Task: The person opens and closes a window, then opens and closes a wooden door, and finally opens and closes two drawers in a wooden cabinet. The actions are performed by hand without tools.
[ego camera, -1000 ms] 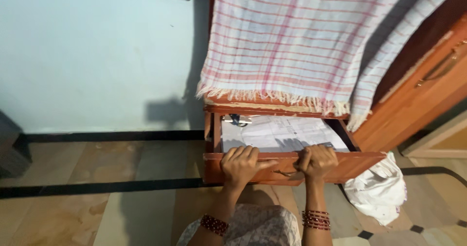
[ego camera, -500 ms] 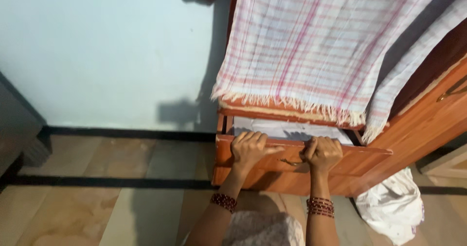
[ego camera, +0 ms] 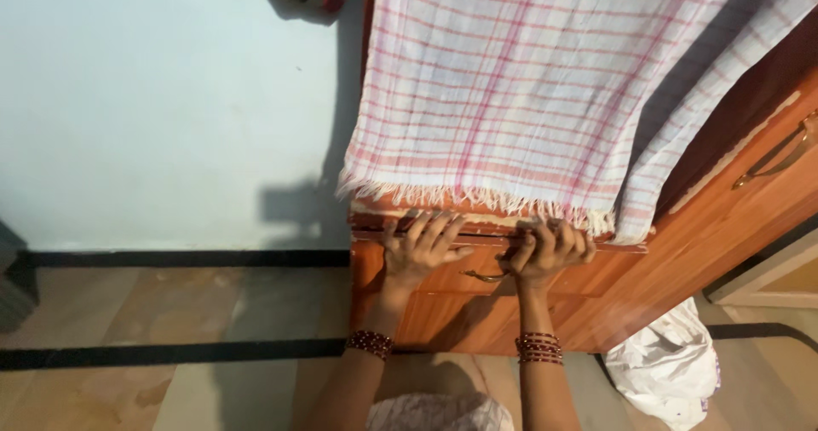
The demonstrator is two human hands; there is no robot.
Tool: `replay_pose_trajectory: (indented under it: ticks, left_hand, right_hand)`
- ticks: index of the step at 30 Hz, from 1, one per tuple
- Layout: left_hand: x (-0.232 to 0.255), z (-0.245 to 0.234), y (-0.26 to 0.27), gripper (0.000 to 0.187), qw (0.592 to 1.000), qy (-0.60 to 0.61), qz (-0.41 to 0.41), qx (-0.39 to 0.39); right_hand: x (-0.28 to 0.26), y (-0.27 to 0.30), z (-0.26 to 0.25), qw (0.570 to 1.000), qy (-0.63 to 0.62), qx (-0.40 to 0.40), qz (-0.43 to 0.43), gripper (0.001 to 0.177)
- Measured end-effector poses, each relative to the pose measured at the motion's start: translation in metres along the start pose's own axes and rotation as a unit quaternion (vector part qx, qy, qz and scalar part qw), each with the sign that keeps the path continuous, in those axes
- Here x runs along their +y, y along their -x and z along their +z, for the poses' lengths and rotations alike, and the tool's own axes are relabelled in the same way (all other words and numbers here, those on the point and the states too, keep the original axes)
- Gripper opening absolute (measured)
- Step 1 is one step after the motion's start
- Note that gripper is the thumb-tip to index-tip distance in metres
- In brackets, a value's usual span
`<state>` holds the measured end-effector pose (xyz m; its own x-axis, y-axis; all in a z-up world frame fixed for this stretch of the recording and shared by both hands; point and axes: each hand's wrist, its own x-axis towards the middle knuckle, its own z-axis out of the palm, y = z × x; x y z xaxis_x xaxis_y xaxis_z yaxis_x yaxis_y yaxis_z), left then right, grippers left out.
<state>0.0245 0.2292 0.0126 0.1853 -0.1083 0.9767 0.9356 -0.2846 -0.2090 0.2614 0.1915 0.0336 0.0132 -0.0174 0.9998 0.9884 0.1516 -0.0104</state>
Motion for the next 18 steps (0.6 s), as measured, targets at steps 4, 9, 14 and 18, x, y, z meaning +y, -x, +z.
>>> replay_pose_trajectory:
  ticks: [4, 9, 14, 18]
  left_hand:
    - [-0.005, 0.018, 0.003, 0.074, 0.998, -0.035, 0.031, 0.036]
    - [-0.004, 0.038, 0.008, 0.067, 0.991, -0.057, 0.096, 0.072]
    - [-0.009, 0.046, 0.005, 0.066, 0.992, -0.066, 0.083, 0.067]
    - [-0.004, 0.043, 0.011, 0.065, 0.997, 0.015, 0.077, -0.011]
  right_hand:
    - [0.006, 0.006, 0.027, 0.999, -0.001, 0.046, -0.009, 0.029]
    - [0.012, 0.008, 0.050, 0.993, -0.009, 0.111, -0.034, 0.033]
    - [0.005, 0.002, 0.042, 0.998, 0.001, 0.059, -0.021, 0.045]
    - [0.002, 0.004, 0.041, 0.999, -0.025, 0.028, 0.005, 0.045]
